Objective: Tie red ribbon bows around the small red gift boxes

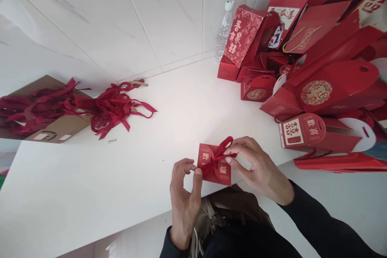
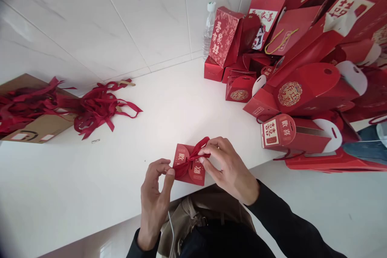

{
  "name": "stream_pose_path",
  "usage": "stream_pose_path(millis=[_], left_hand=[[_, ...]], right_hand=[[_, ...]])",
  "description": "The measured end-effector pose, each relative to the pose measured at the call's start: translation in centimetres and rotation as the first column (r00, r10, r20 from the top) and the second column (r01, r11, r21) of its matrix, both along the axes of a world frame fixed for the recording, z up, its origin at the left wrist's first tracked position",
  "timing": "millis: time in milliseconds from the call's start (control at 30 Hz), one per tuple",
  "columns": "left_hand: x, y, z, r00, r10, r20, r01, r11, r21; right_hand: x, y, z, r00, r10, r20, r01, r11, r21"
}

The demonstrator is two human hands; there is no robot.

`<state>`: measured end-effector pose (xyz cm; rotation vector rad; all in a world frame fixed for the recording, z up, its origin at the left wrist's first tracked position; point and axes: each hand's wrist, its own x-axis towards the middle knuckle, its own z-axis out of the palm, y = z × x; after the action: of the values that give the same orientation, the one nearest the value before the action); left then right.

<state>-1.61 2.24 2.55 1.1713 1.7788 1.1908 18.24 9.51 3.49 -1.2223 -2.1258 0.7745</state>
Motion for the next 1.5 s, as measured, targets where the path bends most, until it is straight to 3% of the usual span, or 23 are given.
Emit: stream_pose_path(millis=[167,233,433,500,633,733,967,1200,1500], left_hand=[[0.3,-0.2,0.0,0.968,0.06,0.242,-0.049,0.998,-0.049],[0.5,-0.2,0.1,0.967,0.056,0.248,-0.044,0.998,-0.053],[0.6,0.3,0.0,0.976,0.042,0.215,-0.023,0.996,-0.089],[0.6,0.8,0.0,0.971,0.06,0.232,-0.036,0.993,-0.109],[0.5,1.9,0.0,0.965,0.099,0.242,-0.075,0.991,-0.108],[0.6,2.7,0.0,0.96,0.12,0.253,-0.097,0.99,-0.099],[0.3,3.9,0.8,0.922,0.109,0.371,-0.062,0.989,-0.137],[0.4,4.0,1.4,0.836,0.099,0.54,0.004,0.983,-0.185],[1.0,3.6,0.9,0.765,0.158,0.625,-0.05,0.981,-0.186]], right_hand=[[0.5,-0.5,-0.1,0.997,-0.081,-0.015,0.08,0.994,-0.071],[0.5,-0.9,-0.3,0.991,-0.131,-0.006,0.129,0.981,-0.146],[0.3,-1.3,-1.5,0.992,-0.107,-0.065,0.082,0.949,-0.305],[0.1,-1.4,-1.7,0.989,-0.129,-0.07,0.108,0.964,-0.244],[-0.5,-1.8,-1.5,0.979,-0.185,-0.088,0.186,0.983,0.001],[-1.1,-1.9,-1.0,0.985,-0.156,-0.073,0.163,0.982,0.092],[-2.0,-2.5,-0.2,0.983,-0.162,-0.092,0.174,0.975,0.14],[-4.5,-3.8,-0.4,0.999,-0.041,0.02,0.035,0.975,0.221],[-5.5,-4.2,-0.9,0.998,-0.059,0.029,0.053,0.982,0.182]])
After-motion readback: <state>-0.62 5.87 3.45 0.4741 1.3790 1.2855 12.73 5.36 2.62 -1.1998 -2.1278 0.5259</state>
